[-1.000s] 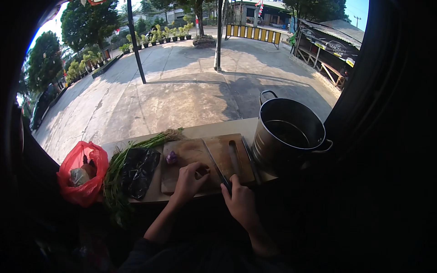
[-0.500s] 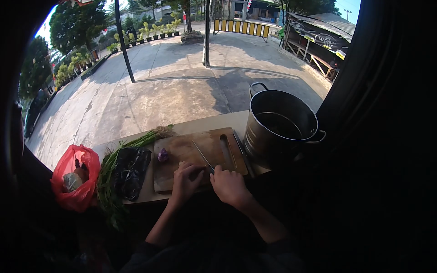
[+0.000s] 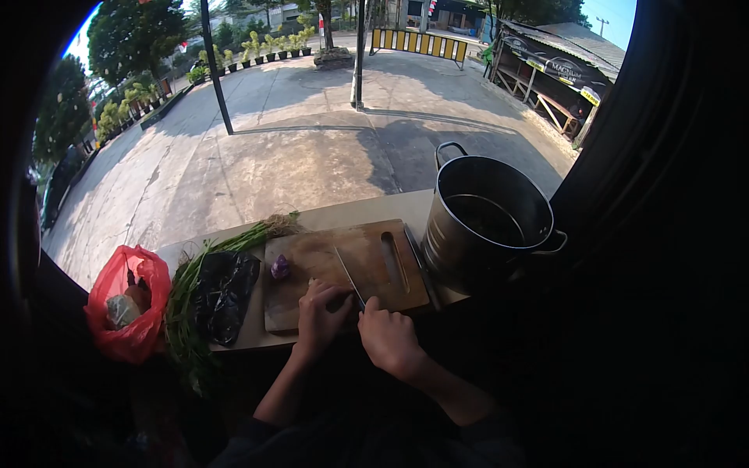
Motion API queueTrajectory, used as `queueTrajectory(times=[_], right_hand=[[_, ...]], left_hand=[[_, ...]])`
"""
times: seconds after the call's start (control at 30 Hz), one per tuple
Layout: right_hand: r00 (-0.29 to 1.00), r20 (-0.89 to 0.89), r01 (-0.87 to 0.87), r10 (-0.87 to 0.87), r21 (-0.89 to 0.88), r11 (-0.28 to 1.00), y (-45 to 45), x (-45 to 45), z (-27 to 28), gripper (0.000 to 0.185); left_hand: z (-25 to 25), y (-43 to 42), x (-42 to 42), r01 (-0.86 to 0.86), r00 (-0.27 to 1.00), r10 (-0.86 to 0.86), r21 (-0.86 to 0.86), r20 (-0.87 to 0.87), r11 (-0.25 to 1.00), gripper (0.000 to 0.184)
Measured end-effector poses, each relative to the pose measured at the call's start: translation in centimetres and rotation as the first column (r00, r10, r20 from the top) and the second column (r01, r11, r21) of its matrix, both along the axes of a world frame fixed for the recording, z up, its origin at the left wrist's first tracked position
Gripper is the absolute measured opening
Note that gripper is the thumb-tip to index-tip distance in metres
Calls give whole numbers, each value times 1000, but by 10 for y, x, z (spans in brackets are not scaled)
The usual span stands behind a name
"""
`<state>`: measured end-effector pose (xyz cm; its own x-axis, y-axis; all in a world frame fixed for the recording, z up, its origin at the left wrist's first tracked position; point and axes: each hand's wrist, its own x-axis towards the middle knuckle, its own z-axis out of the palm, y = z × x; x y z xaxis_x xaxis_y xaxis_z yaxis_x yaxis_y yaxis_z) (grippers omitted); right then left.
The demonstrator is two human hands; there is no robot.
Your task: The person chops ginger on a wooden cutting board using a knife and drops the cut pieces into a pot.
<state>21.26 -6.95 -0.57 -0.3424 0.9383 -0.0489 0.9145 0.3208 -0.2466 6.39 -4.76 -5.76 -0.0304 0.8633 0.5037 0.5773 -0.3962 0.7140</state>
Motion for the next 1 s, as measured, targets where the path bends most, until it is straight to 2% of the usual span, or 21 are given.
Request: queueTrajectory(times=[0.1,0.2,0.33,0.4,0.5,0.6,0.73,0.8,0.9,1.0], right_hand=[[1000,-16,25,-24,21,999,7,-6,-10,25],[1000,-26,6,-4,71,997,17,-9,-11,25],[999,-35,-40,39,-20,999,30,4,-2,26],[997,-36,-71,69,-60,996,28,9,10,27],[998,10,-56,57,-105,993,9,5,23,27],[999,34,4,-4,-3,1000,2,-8,-1,26],[1000,-19,-2,2,-2,1000,22,-10,-8,26],[997,-24,-75,75,3,997,33,-3,-6,25],[995,-28,-94,92,-72,993,29,6,12,25],[998,22,-53,54,-73,996,8,0,8,25]], left_hand=[[2,0,-4,34,997,-33,17,-63,999,14],[-3,2,-4,26,999,-24,54,-49,998,13],[1,-1,-3,3,999,-3,1,-36,1000,16],[3,-1,0,-10,998,13,-62,61,998,22],[-1,1,-2,-4,999,7,-63,45,998,27],[2,0,-2,4,1000,-3,-27,31,1000,25],[0,1,-4,18,1000,-17,30,-19,999,25],[0,1,-3,-12,999,15,-98,35,995,26],[-1,2,-3,1,996,3,-46,92,999,25],[5,0,-5,23,995,-14,-93,99,995,23]])
